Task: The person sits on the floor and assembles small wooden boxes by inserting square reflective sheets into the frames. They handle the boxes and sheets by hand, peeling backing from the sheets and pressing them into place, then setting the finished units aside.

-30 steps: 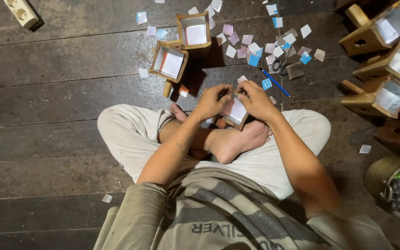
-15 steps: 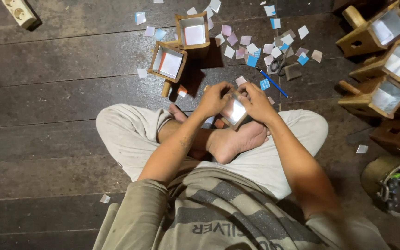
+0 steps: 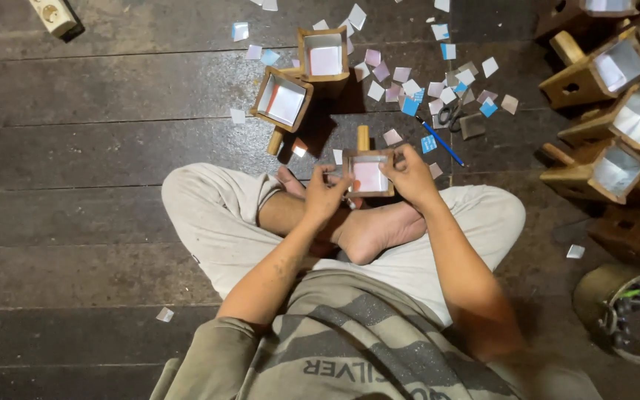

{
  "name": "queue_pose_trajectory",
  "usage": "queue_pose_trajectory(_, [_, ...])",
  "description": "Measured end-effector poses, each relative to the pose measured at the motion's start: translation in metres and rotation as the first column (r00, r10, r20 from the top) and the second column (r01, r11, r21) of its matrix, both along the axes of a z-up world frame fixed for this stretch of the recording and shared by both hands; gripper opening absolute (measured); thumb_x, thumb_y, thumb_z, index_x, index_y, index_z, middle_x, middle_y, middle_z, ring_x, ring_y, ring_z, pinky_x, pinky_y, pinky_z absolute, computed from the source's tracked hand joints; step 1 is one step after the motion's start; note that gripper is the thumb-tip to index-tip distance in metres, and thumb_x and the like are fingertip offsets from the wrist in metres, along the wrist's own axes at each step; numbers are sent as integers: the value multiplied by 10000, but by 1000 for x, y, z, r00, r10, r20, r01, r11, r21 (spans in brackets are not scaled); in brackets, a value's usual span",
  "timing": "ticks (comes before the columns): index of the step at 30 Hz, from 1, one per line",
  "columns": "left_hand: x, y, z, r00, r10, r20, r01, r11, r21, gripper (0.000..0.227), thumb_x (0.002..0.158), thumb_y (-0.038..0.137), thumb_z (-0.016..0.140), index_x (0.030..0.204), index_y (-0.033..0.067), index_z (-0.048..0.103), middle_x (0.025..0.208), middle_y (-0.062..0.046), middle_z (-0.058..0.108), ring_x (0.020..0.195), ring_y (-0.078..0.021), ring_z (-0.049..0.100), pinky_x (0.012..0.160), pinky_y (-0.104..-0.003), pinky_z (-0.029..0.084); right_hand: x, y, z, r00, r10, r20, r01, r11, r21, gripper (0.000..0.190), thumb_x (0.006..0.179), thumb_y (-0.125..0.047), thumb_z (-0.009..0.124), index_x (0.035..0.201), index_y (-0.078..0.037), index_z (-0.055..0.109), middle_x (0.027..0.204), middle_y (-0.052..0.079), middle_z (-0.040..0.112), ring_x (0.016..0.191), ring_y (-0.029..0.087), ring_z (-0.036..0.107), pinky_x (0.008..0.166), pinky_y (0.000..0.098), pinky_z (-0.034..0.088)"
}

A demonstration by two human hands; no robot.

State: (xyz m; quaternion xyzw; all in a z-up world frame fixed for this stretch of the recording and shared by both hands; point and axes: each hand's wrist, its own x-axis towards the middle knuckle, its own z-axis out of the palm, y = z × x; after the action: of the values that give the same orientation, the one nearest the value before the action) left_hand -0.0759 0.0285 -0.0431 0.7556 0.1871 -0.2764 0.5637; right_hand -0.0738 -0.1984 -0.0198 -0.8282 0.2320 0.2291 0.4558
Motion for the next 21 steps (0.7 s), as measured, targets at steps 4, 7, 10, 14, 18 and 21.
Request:
queue_pose_trajectory(4, [10, 0, 1, 999, 45, -3, -45, 991, -129, 670, 832, 248, 824, 1394, 52, 517, 941, -119, 712, 703, -208, 733, 603, -321, 627, 2, -5, 5, 1000, 8, -12, -8, 1000, 21, 529, 865, -402, 809, 1346, -282, 624, 946, 139, 738, 923, 319, 739, 786, 453, 571])
queue_pose_trajectory(7, [17, 6, -12, 1000, -19, 24, 23, 983, -185, 689, 865, 128, 737, 1484, 59, 443, 1101, -202, 666, 852, -240, 685, 649, -342, 624, 6, -1, 19, 999, 44, -23, -42, 993, 109, 646, 865, -211, 774, 1475, -259, 567, 794, 127, 698, 789, 288, 702, 693, 370, 536])
queue_pose_trajectory(10, [13, 11, -29, 994, -85, -64, 72, 980, -185, 775, 844, 320, 839, 1522, 243, 472, 1023, -140, 687, 827, -187, 697, 649, -339, 623, 3, 5, 32, 1000, 11, 3, -11, 955, 298, 791, 817, -120, 812, 1536, -196, 491, 932, 134, 662, 741, 180, 582, 639, 252, 459])
queue_pose_trajectory(14, [14, 14, -11, 989, 2, -151, -83, 843, -532, 914, 903, 85, 771, 1634, 167, 229, 1020, -124, 614, 818, -177, 675, 678, -303, 646, 5, 3, 17, 986, 168, 8, -166, 967, 193, 694, 843, -154, 798, 1488, -162, 543, 1292, 272, 644, 1049, 343, 644, 884, 412, 511])
queue_pose_trajectory(18, [4, 13, -26, 987, 79, -137, -146, 787, -599, 863, 900, 45, 772, 1600, 107, 272, 967, -79, 642, 768, -118, 669, 647, -236, 628, 5, 3, 13, 958, 281, -50, -281, 960, 16, 599, 856, -283, 782, 1428, -228, 613, 1363, 182, 682, 1189, 444, 662, 966, 517, 521])
queue_pose_trajectory(21, [1, 12, -58, 982, 116, -149, -185, 750, -635, 835, 881, 23, 792, 1568, 111, 326, 1012, -124, 666, 794, -181, 704, 665, -314, 662, 5, 4, 11, 953, 294, -78, -296, 955, -24, 585, 869, -326, 765, 1426, -296, 591, 1358, 157, 686, 1223, 441, 646, 1012, 526, 516])
